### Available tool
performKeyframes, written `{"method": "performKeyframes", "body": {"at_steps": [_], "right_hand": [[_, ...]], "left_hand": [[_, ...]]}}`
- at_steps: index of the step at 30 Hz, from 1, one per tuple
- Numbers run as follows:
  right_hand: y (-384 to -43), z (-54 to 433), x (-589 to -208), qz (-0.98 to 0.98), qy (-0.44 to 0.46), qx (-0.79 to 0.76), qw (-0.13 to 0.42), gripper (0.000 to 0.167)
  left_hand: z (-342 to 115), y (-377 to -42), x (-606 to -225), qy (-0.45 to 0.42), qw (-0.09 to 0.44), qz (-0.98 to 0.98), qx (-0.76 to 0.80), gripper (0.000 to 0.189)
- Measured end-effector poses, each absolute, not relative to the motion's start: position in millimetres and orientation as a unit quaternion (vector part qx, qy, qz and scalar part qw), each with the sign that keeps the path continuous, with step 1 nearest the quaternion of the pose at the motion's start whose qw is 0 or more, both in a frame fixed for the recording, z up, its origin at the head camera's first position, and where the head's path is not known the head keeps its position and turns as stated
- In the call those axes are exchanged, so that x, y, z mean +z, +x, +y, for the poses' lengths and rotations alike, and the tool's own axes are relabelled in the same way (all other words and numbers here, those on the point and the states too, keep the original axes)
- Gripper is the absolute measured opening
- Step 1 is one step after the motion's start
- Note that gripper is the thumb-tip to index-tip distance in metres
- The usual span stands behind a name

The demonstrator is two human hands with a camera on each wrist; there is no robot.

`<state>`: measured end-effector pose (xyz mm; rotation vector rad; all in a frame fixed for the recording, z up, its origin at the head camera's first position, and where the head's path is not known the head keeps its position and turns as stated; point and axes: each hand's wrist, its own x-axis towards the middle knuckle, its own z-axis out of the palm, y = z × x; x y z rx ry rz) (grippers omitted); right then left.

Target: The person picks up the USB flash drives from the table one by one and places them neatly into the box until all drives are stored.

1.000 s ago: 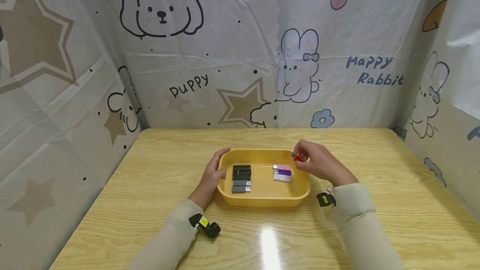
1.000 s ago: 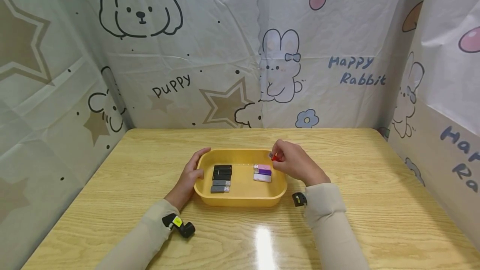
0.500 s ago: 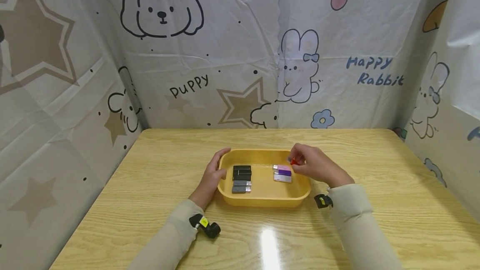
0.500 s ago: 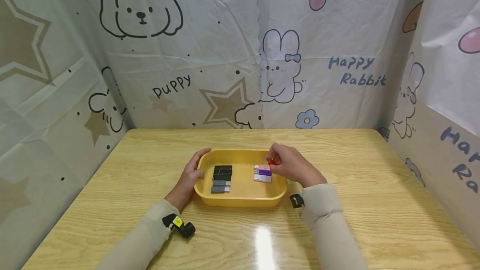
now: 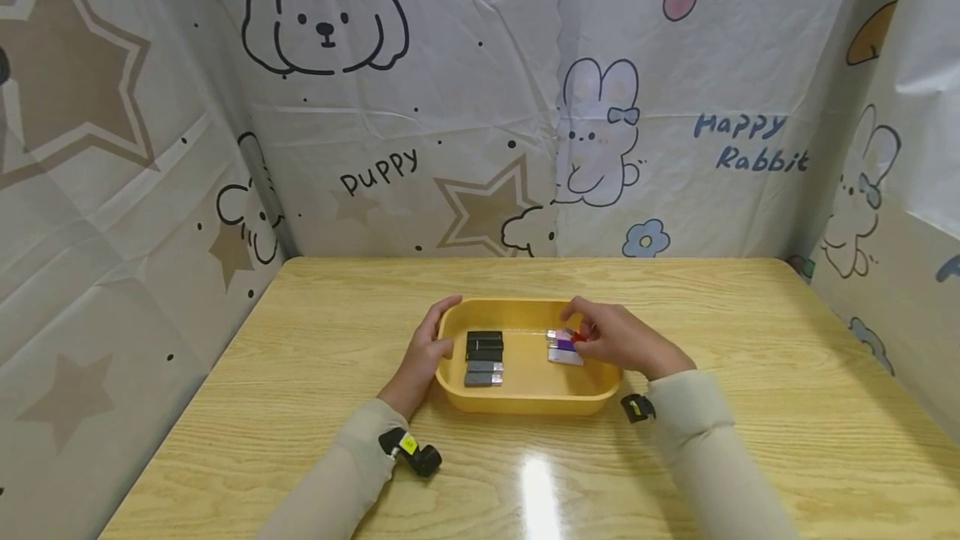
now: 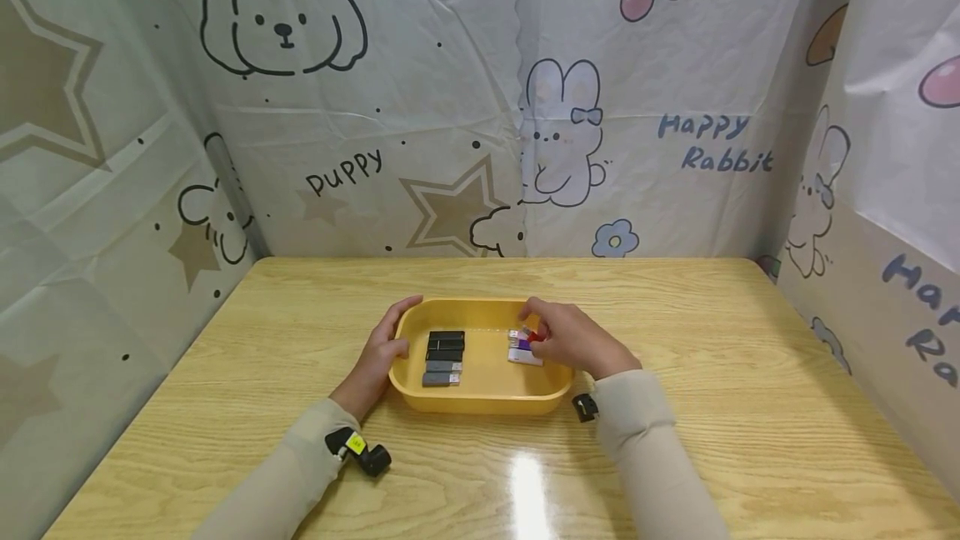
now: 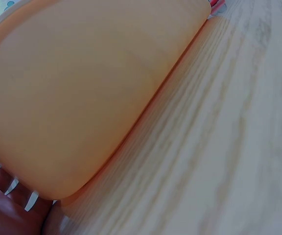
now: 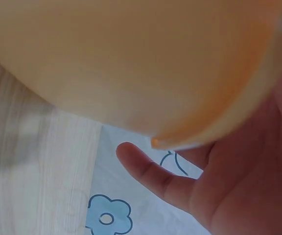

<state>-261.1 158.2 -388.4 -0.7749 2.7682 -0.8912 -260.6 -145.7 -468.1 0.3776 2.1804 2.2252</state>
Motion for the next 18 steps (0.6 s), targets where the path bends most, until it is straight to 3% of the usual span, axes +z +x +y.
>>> {"method": "performKeyframes", "body": {"at_steps": [18], "right_hand": [[-260, 144, -397, 0.923, -0.254, -0.275, 0.092, 0.025]], "left_hand": [[-146, -260, -468, 0.116, 0.0, 0.693, 0.711, 0.079]]}}
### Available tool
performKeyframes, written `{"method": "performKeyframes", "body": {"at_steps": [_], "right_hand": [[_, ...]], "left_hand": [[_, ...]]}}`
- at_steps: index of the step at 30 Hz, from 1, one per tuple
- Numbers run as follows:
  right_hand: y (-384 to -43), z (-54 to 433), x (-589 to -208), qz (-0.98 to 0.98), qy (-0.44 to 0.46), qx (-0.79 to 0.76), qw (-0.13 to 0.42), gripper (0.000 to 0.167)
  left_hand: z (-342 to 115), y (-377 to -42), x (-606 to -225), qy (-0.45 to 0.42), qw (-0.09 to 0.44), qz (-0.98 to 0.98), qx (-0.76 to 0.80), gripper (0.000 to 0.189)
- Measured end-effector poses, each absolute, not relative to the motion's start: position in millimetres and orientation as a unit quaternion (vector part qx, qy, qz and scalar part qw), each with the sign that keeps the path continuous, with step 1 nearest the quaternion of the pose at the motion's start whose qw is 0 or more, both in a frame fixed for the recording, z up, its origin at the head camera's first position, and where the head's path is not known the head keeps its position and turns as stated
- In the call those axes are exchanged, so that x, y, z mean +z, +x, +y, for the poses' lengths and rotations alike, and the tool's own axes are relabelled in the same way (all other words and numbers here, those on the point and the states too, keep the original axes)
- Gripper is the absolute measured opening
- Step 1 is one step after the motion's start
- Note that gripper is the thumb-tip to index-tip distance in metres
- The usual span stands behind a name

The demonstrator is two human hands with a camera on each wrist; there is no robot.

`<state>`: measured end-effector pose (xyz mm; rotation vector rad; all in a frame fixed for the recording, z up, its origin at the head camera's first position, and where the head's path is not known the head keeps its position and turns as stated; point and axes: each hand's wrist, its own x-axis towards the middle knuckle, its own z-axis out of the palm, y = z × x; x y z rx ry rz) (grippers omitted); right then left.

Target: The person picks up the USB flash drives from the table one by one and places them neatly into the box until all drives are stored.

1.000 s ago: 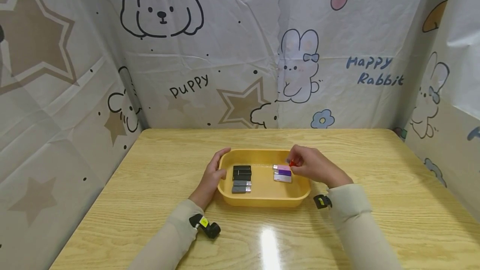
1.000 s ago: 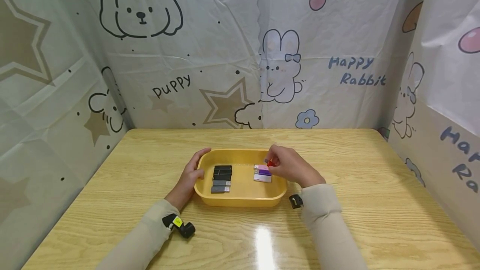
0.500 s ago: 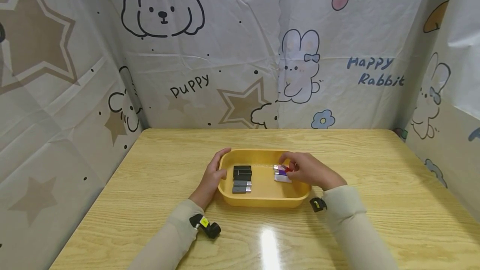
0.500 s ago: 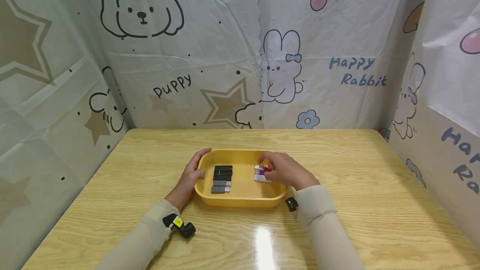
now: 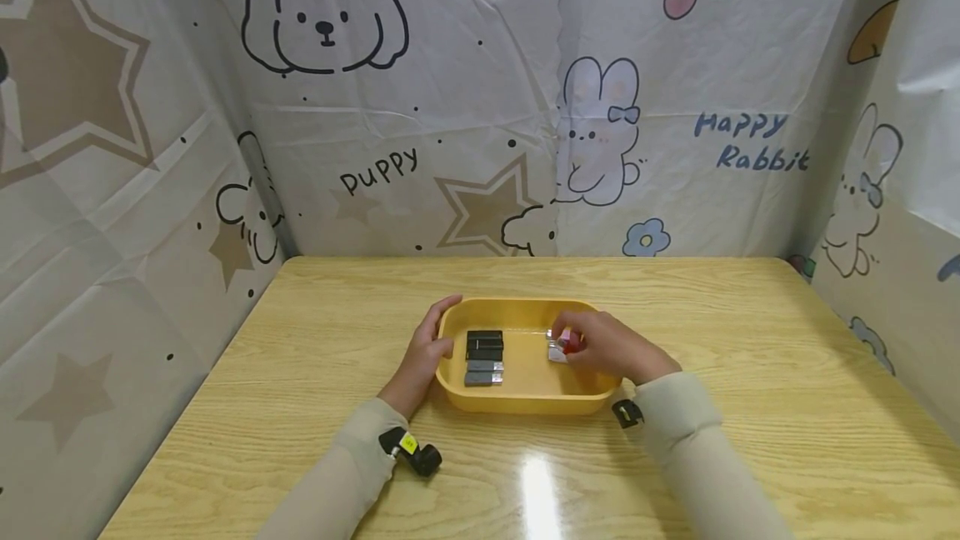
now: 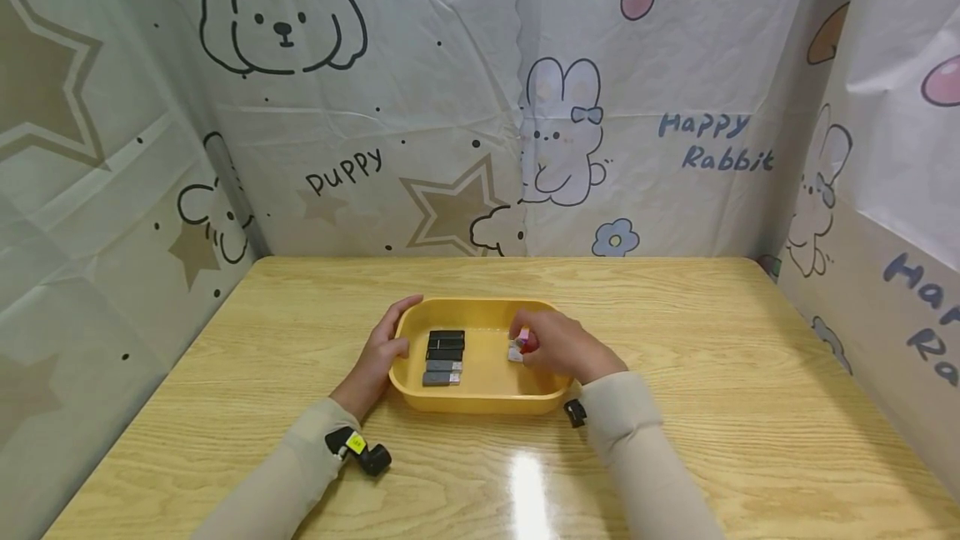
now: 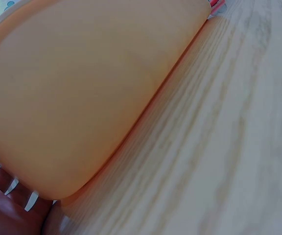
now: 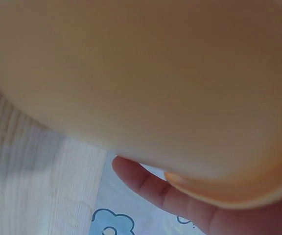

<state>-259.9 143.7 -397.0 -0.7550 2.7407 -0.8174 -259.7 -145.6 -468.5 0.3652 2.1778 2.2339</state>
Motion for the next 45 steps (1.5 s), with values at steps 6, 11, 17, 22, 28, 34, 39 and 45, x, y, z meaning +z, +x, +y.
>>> {"method": "performKeyframes", "body": {"at_steps": [6, 11, 17, 22, 28, 34, 39, 45], "right_hand": [[-258, 139, -398, 0.932, -0.237, -0.251, 0.107, 0.027], [-257, 137, -398, 0.943, -0.232, -0.216, 0.099, 0.027], [-256, 134, -399, 0.947, -0.227, -0.204, 0.097, 0.019], [-256, 134, -401, 0.949, -0.227, -0.196, 0.095, 0.021], [-255, 133, -403, 0.951, -0.236, -0.184, 0.08, 0.022], [-254, 131, -402, 0.955, -0.228, -0.171, 0.081, 0.023], [-254, 130, -403, 0.958, -0.22, -0.165, 0.087, 0.024], [-254, 130, -404, 0.958, -0.219, -0.16, 0.089, 0.026]], "left_hand": [[-145, -259, -468, 0.115, -0.001, 0.7, 0.705, 0.079], [-144, -259, -467, 0.115, -0.005, 0.706, 0.699, 0.078], [-145, -259, -466, 0.118, 0.003, 0.702, 0.703, 0.079], [-146, -256, -459, 0.126, 0.022, 0.693, 0.71, 0.079], [-146, -257, -460, 0.121, 0.016, 0.699, 0.705, 0.079], [-145, -259, -466, 0.123, 0.0, 0.701, 0.702, 0.079], [-145, -259, -467, 0.123, -0.004, 0.704, 0.699, 0.081], [-146, -260, -468, 0.126, -0.004, 0.701, 0.702, 0.08]]}}
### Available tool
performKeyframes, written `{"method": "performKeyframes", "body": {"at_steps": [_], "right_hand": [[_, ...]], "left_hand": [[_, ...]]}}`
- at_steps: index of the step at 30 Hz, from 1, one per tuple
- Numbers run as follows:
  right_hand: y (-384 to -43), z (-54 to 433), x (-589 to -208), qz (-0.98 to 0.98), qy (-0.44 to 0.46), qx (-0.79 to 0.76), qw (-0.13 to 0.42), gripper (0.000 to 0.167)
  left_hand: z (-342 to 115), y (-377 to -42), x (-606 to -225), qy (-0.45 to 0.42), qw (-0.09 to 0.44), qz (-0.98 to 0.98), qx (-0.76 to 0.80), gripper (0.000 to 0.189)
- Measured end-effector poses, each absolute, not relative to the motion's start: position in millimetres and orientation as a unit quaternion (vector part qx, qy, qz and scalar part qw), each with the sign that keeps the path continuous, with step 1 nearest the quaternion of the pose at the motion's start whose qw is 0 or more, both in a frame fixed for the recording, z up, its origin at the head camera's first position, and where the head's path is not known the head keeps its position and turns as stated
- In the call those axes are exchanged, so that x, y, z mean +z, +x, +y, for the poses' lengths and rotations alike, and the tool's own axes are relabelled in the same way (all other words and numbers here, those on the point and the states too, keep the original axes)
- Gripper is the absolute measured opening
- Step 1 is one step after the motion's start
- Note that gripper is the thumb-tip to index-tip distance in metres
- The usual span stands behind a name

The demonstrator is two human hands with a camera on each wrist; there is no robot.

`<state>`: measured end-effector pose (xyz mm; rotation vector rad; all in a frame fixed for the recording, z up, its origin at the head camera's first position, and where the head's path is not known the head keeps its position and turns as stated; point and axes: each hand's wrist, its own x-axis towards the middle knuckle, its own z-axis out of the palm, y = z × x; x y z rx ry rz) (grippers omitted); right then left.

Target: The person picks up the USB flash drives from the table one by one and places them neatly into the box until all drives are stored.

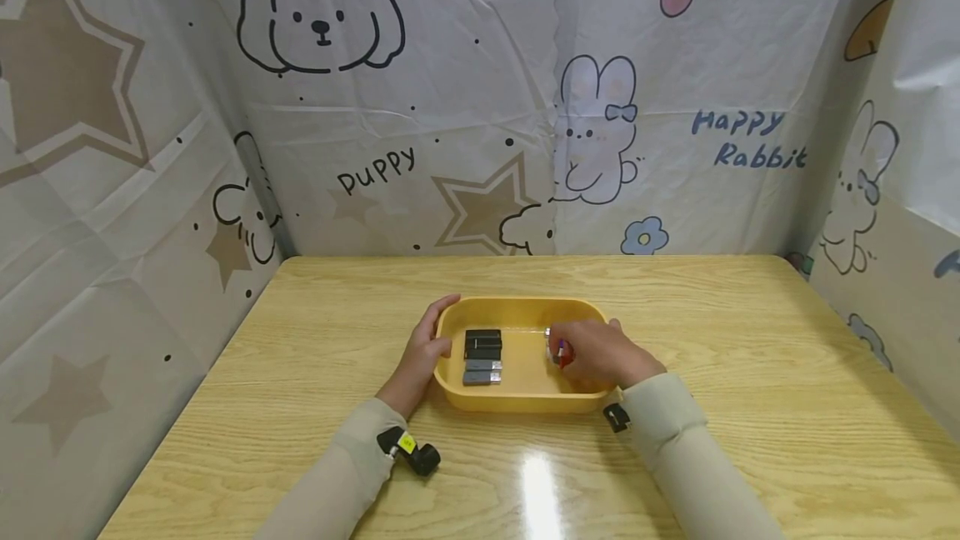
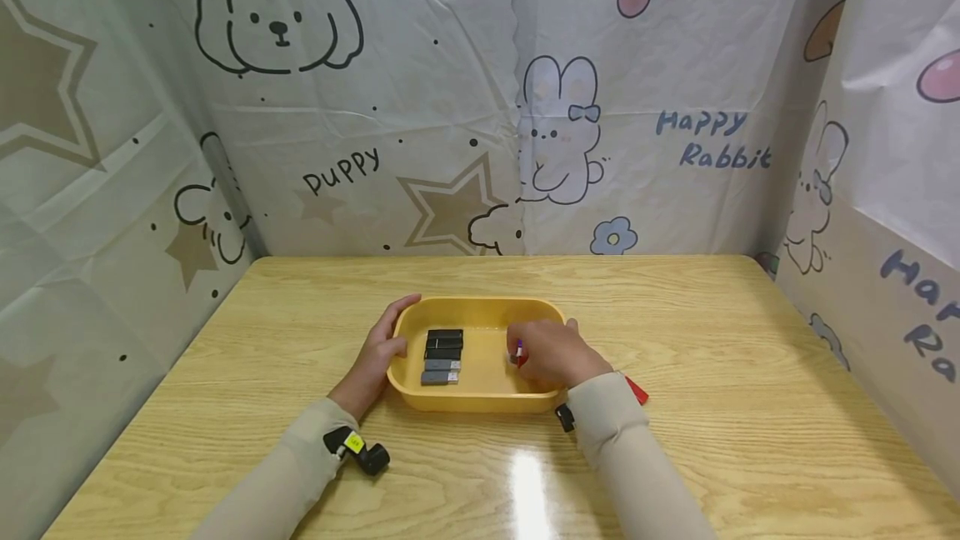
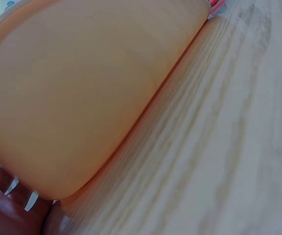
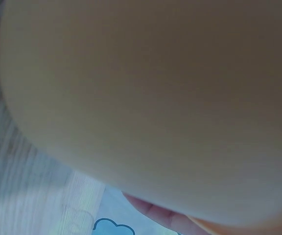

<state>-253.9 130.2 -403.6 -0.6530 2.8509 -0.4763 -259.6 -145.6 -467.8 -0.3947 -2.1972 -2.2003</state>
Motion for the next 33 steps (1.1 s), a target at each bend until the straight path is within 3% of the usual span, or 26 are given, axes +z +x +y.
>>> {"method": "performKeyframes", "body": {"at_steps": [12, 23, 33], "right_hand": [[-255.2, 130.2, -405.1, 0.959, -0.221, -0.156, 0.086, 0.027], [-253.7, 128.3, -406.2, 0.963, -0.225, -0.127, 0.069, 0.024], [-254.1, 128.5, -407.7, 0.965, -0.224, -0.113, 0.069, 0.023]], "left_hand": [[-147.9, -260.6, -463.6, -0.129, -0.024, -0.692, -0.709, 0.082], [-145.5, -258.6, -467.3, -0.128, 0.008, -0.705, -0.698, 0.079], [-145.5, -258.6, -466.8, -0.129, 0.001, -0.7, -0.703, 0.079]]}}
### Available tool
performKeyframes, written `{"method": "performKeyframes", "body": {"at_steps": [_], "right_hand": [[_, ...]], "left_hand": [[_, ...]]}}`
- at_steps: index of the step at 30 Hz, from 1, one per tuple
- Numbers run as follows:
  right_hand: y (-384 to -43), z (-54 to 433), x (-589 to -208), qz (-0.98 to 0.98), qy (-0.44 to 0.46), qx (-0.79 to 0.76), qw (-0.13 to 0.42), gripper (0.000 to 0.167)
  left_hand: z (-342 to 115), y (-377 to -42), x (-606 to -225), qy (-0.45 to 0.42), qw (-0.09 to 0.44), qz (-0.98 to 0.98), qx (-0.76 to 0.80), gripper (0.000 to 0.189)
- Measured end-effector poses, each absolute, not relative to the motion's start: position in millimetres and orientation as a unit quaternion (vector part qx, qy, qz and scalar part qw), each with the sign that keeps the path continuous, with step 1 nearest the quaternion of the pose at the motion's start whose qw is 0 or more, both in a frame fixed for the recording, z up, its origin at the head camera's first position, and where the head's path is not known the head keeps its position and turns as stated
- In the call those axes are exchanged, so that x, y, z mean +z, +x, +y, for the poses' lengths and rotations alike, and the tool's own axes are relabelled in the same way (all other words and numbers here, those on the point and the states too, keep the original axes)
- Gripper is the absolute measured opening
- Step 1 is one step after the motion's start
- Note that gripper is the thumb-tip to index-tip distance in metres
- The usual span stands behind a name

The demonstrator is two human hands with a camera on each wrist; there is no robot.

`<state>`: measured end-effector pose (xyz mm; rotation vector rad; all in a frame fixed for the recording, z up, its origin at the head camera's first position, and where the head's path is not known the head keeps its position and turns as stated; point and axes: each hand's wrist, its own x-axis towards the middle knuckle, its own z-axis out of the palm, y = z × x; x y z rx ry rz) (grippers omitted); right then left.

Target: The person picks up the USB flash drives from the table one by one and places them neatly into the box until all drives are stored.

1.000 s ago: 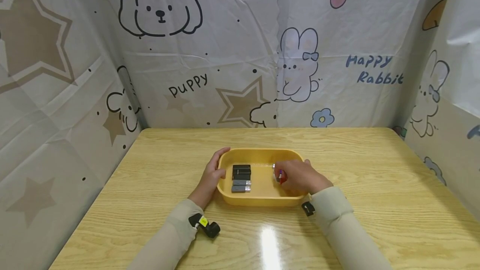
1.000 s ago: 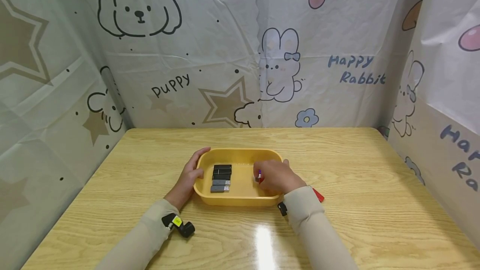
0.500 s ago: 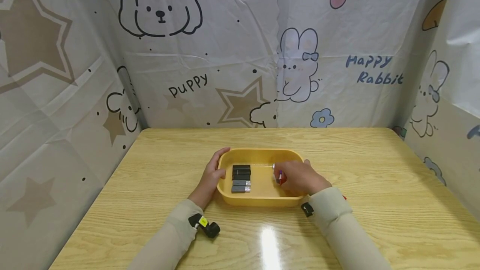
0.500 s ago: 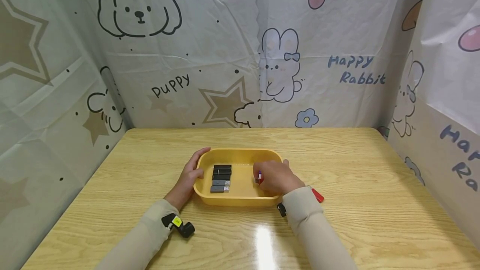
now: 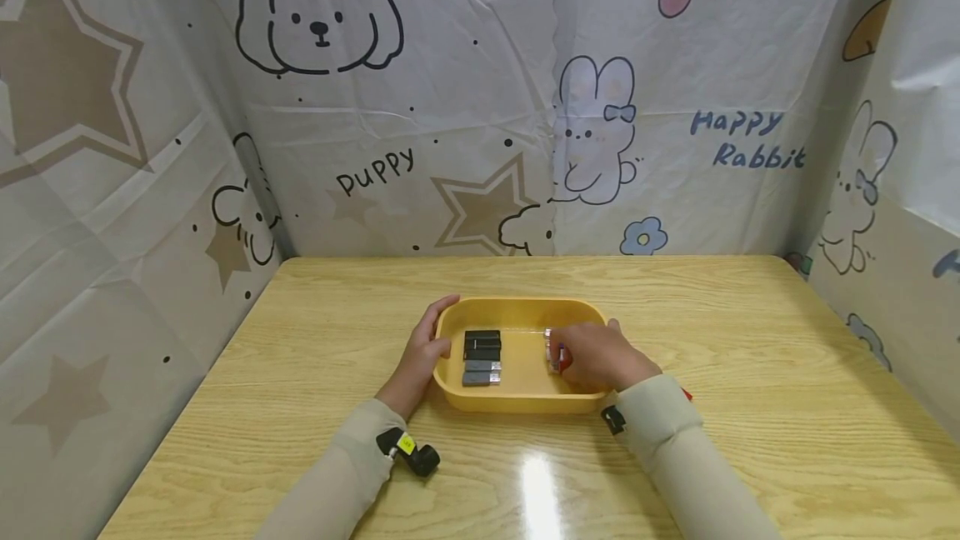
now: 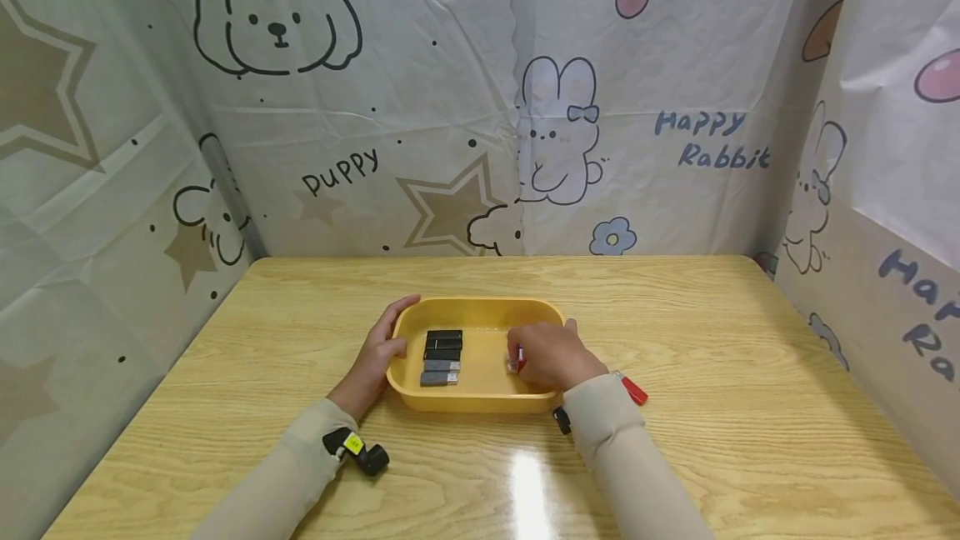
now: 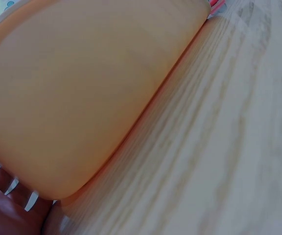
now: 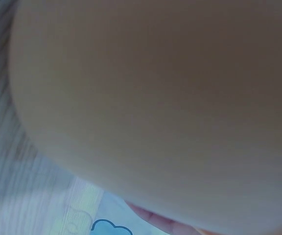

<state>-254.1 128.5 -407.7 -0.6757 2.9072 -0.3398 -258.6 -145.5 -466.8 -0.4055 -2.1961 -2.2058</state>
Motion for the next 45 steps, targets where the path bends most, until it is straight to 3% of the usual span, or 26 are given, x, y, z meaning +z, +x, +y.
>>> {"method": "performKeyframes", "body": {"at_steps": [22, 32, 45], "right_hand": [[-254, 129, -408, 0.964, -0.235, -0.11, 0.061, 0.019], [-253, 130, -404, 0.963, -0.21, -0.133, 0.101, 0.023], [-253, 132, -405, 0.965, -0.214, -0.121, 0.089, 0.021]], "left_hand": [[-145, -258, -467, -0.127, 0.004, -0.703, -0.7, 0.078], [-146, -260, -469, -0.129, -0.002, -0.698, -0.705, 0.079], [-146, -245, -442, -0.138, -0.032, -0.699, -0.701, 0.079]]}}
